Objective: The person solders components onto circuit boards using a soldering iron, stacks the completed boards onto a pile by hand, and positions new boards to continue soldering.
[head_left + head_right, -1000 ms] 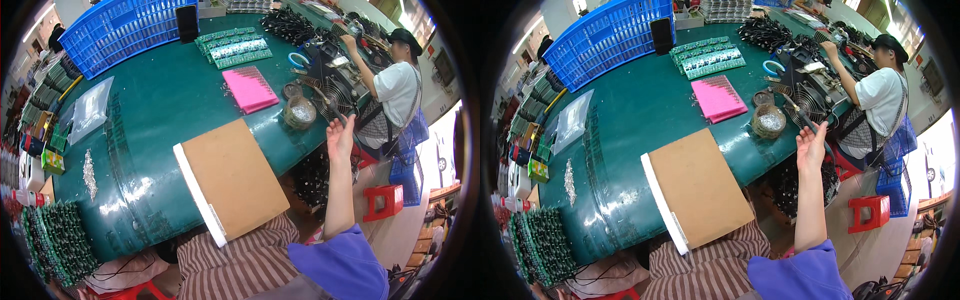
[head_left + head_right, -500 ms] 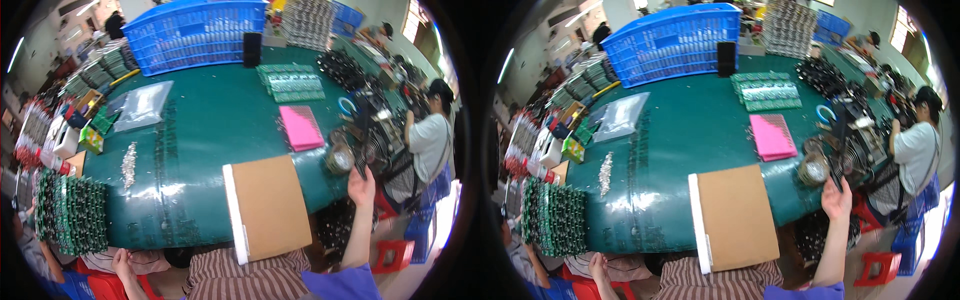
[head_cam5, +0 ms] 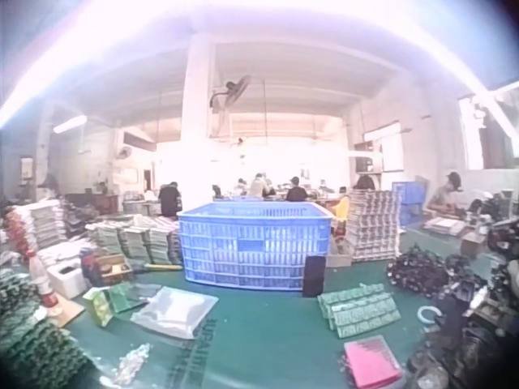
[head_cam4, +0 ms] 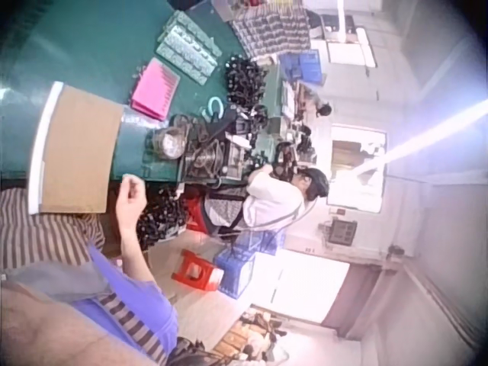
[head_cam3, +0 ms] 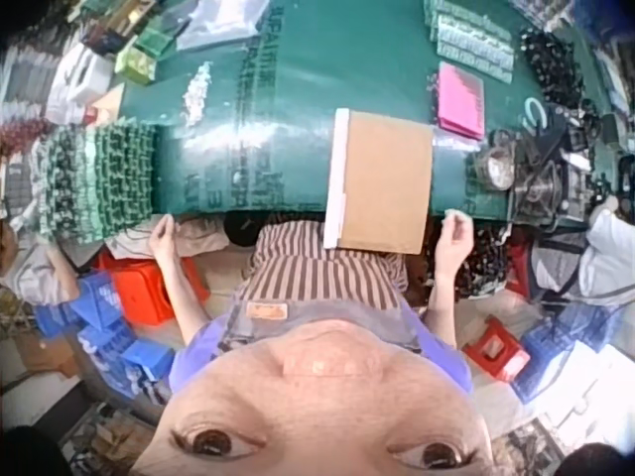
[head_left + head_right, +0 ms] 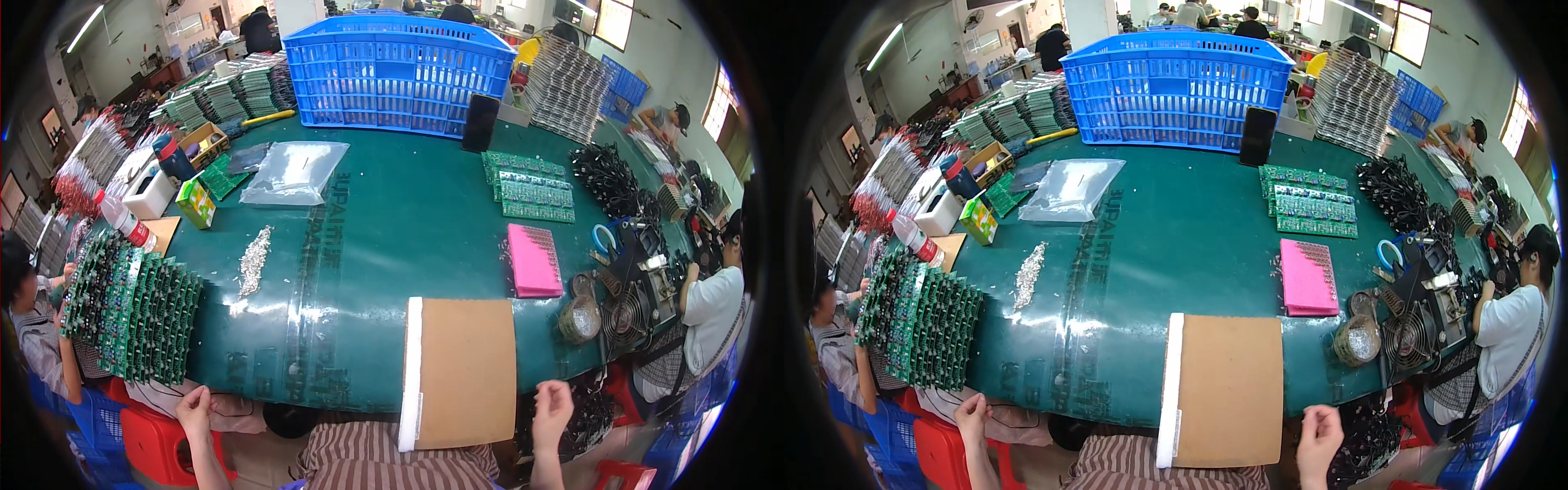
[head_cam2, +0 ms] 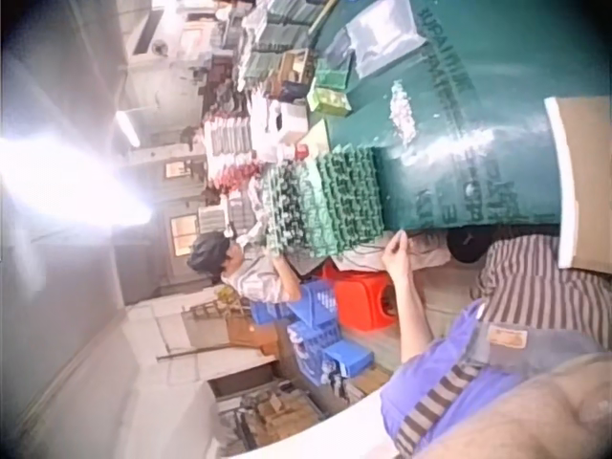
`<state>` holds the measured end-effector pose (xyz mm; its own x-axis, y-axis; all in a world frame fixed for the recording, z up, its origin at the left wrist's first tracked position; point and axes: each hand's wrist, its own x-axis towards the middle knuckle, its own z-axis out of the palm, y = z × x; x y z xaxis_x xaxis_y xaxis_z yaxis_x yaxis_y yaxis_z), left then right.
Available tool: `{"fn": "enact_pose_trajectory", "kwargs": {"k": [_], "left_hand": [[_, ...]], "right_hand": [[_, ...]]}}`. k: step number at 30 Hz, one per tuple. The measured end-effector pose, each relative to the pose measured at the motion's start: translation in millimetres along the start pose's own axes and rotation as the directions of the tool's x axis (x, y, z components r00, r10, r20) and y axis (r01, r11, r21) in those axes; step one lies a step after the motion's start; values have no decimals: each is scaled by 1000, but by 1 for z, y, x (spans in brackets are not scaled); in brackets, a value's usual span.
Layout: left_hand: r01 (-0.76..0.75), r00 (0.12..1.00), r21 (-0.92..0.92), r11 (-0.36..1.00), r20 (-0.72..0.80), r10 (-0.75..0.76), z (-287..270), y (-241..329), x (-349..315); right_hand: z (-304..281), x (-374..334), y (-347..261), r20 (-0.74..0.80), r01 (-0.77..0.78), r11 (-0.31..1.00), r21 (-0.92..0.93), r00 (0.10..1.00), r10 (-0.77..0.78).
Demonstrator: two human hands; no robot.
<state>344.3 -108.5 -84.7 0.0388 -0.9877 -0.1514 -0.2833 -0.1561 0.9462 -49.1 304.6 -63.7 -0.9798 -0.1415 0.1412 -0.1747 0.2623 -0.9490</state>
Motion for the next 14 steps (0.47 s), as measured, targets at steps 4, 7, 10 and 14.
{"fn": "enact_pose_trajectory", "kwargs": {"k": [4,7,10,14], "left_hand": [[89,996,-118,989,-19,-92,5,0,-7],[142,988,-260,955,-17,-151,3,-6,-9],[134,991,-297,946,16,-135,0,-10,-12],[-14,997,-67,998,71,19,-8,-9,-6]], "right_hand": [[5,-29,-9,192,-9,973,-231,980,54],[13,-39,10,244,-45,997,-57,968,57],[21,-42,-6,260,-282,949,143,936,239],[8,-37,16,359,-405,887,221,880,312]]}}
